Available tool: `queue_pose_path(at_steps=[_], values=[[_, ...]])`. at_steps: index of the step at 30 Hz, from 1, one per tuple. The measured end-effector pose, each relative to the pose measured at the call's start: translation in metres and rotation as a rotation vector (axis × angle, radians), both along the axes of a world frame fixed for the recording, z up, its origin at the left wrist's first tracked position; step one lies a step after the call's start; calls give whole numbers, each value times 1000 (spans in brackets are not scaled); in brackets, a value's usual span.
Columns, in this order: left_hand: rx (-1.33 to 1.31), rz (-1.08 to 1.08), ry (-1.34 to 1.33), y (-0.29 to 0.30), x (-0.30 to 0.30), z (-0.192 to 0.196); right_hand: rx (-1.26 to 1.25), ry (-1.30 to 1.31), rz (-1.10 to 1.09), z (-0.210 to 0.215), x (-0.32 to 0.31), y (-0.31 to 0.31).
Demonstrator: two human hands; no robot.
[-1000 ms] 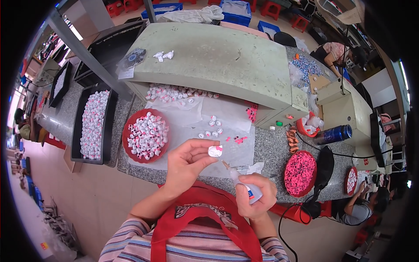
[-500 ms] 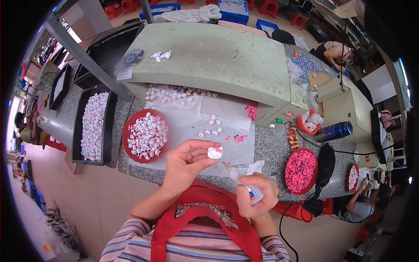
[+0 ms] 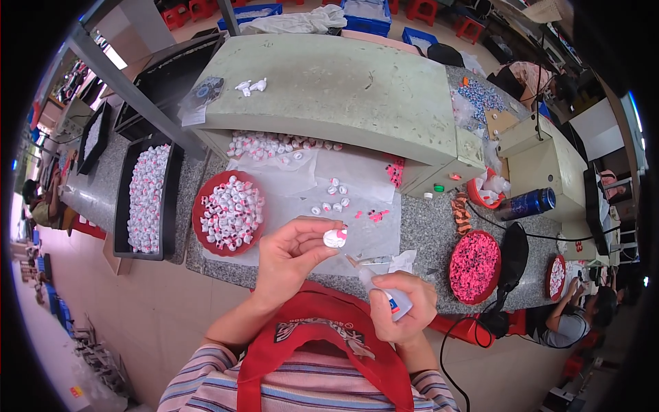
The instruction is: Assembling small ceramic components by applying a substance from a squeeze bottle.
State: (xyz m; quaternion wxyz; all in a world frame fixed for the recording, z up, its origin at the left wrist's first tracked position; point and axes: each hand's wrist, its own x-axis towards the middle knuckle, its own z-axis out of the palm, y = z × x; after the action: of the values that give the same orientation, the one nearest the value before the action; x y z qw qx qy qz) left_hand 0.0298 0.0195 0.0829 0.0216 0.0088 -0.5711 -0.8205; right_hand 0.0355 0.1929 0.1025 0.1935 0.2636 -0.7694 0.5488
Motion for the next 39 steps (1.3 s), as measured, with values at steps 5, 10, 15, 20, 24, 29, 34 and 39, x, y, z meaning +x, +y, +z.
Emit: queue_pose_path(at_steps=[5,10,15,20,24,29,34,39], values=[[-23,23,-28,-5,-5,-9,-64,-207,-90,-10,-8,-3],[-30,112,-105,-19,-7,-24,-490,-967,-108,-92,-74,4],[-32,56,-149,-16,-11,-34,34,-1243,-130,-269,-103,0],[-8,31,-180,-26,-8,-39,697,-482,-142,-282,-103,-28],[-19,-8,-190,-20,-6,-33,828,-483,-36,-289,-101,-25],[-10,61,-120,-20,3,-32,-24,-1103,-32,-198,-89,-23],[-109,108,-18,-4,7,-30,-473,-980,97,-41,-42,-21],[-122,56,124,0,8,-23,-470,-836,217,-29,-28,-27]])
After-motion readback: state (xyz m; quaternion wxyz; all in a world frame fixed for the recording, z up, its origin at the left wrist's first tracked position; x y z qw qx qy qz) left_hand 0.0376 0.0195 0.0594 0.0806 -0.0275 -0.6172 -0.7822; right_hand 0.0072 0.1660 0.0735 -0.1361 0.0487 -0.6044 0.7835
